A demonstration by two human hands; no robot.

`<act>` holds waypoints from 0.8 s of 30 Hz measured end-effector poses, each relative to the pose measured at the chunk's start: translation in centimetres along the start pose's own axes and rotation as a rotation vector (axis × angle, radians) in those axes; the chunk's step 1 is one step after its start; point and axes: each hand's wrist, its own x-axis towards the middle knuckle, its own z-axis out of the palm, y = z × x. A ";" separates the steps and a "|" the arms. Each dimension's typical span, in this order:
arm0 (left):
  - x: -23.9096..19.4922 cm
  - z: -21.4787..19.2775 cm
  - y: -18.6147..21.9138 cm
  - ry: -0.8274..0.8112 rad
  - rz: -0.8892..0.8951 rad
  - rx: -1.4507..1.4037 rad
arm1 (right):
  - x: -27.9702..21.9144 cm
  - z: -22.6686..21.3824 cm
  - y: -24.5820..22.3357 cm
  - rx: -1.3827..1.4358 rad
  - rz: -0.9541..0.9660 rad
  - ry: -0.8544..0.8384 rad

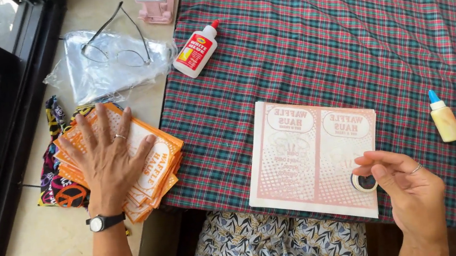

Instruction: Folding and stacking paper waffle bags at a manual workstation.

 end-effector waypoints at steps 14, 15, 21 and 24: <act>-0.3 -2.5 0.2 0.034 0.025 -0.059 | -0.5 -3.1 4.9 -0.665 -0.309 0.066; -0.5 -2.3 0.2 0.166 0.069 0.002 | -0.3 -3.7 5.1 -0.686 -0.344 0.219; -6.2 -4.6 9.8 0.213 0.074 -0.584 | -0.6 -6.0 8.6 -0.855 -0.347 0.326; -9.4 -3.4 13.8 -0.061 0.354 -0.562 | -2.6 -4.7 4.3 -0.646 -0.274 0.086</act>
